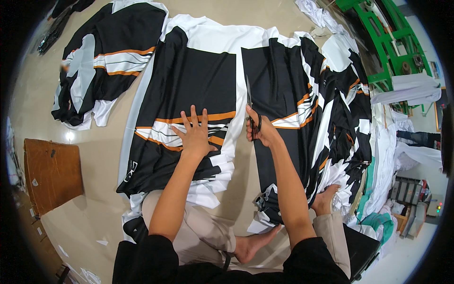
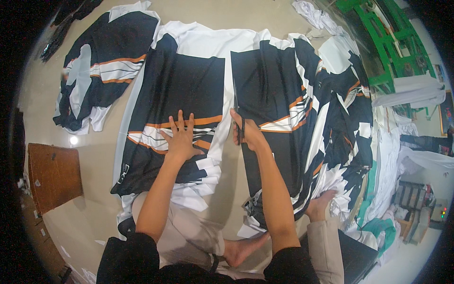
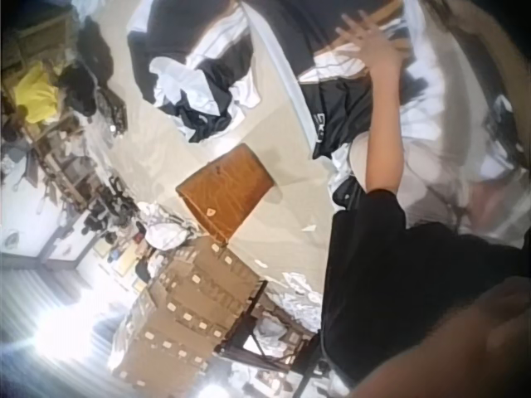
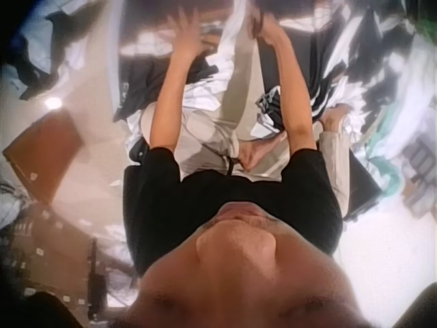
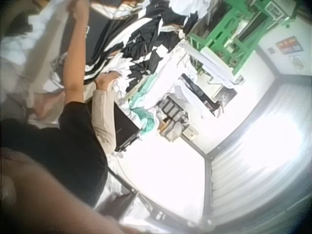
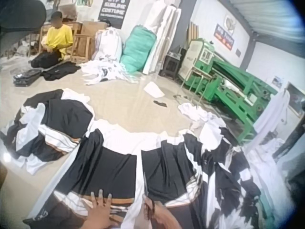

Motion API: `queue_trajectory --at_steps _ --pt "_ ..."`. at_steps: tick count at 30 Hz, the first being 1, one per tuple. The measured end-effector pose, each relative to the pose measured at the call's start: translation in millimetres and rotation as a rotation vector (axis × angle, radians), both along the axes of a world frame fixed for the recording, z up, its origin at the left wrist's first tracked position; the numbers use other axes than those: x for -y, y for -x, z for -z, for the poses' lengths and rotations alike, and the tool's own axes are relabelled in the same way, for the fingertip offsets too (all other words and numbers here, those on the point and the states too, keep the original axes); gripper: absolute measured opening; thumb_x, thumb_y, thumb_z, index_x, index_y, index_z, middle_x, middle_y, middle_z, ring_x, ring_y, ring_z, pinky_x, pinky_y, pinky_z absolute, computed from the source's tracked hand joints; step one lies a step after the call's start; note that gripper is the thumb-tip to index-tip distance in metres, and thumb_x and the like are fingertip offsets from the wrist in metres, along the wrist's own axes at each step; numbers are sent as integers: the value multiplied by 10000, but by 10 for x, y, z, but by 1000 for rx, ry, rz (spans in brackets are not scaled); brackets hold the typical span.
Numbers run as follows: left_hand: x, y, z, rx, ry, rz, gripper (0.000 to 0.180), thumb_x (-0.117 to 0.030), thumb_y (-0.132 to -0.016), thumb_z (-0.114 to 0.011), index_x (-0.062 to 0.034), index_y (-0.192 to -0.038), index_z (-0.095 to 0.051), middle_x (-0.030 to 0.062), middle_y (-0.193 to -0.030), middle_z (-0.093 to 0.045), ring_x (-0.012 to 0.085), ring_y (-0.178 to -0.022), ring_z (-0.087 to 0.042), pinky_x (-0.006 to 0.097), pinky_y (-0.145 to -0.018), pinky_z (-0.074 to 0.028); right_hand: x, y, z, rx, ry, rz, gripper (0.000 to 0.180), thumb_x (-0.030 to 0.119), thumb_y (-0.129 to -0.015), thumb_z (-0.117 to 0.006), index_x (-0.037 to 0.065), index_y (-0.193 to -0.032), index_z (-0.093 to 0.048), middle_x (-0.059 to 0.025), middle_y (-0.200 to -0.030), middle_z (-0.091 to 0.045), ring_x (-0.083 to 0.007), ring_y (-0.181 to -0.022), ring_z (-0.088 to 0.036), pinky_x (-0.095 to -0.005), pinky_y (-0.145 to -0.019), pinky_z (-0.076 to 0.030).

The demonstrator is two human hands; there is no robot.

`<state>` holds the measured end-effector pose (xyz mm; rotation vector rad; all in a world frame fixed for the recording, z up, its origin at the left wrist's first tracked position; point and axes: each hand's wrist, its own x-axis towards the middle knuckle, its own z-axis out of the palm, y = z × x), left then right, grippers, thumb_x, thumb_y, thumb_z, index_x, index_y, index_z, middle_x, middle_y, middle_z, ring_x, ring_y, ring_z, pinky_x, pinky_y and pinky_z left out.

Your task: The person sits on the floor and uses scissors to cut the white fabric sections of several black and white jerseys. They cut along the seams and remove the white panels from the garments one by one.

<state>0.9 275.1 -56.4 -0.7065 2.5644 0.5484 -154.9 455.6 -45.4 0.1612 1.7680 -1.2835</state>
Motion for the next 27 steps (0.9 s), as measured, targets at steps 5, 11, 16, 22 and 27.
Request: queue_trajectory --at_steps 5,11,16,22,27 --pt "9 -9 30 -8 -8 -1 1402 -499 -533 -970 -180 -1631 -158 203 -1689 20 503 -1529 31 830 -1080 -141 72 37 2 -39 -48 -12 613 670 -833 -725 94 -746 -537 -28 -591 -515 -163 -479 -546 -303 -467 -464" --pt "1 3 19 -25 -23 -16 1411 -478 -519 -980 -177 -1630 -163 201 -1690 20 498 -1531 33 830 -1082 -137 0 26 75 -104 -60 -52 601 638 -817 -764 80 -743 -554 -40 -610 -529 -170 -492 -571 -300 -448 -454" --pt "10 -14 54 -21 -5 -4 1428 -467 -521 -977 -179 -1633 -129 201 -1689 27 503 -1528 40 832 -1079 -153 145 128 36 -26 18 48 642 684 -791 -755 73 -760 -564 -47 -625 -539 -190 -490 -575 -323 -453 -473" --pt "-3 -6 39 -9 -3 5 1437 -459 -527 -973 -177 -1634 -102 200 -1688 40 505 -1526 52 834 -1076 -163 271 341 59 -25 -13 38 628 681 -792 -757 85 -756 -563 -45 -627 -540 -192 -491 -567 -325 -467 -476" --pt "3 2 18 -5 -19 -1 1438 -460 -519 -975 -175 -1633 -111 197 -1689 38 506 -1526 51 834 -1076 -166 263 323 41 -98 -47 -59 582 642 -836 -742 107 -718 -545 -26 -583 -518 -165 -493 -543 -285 -479 -486"
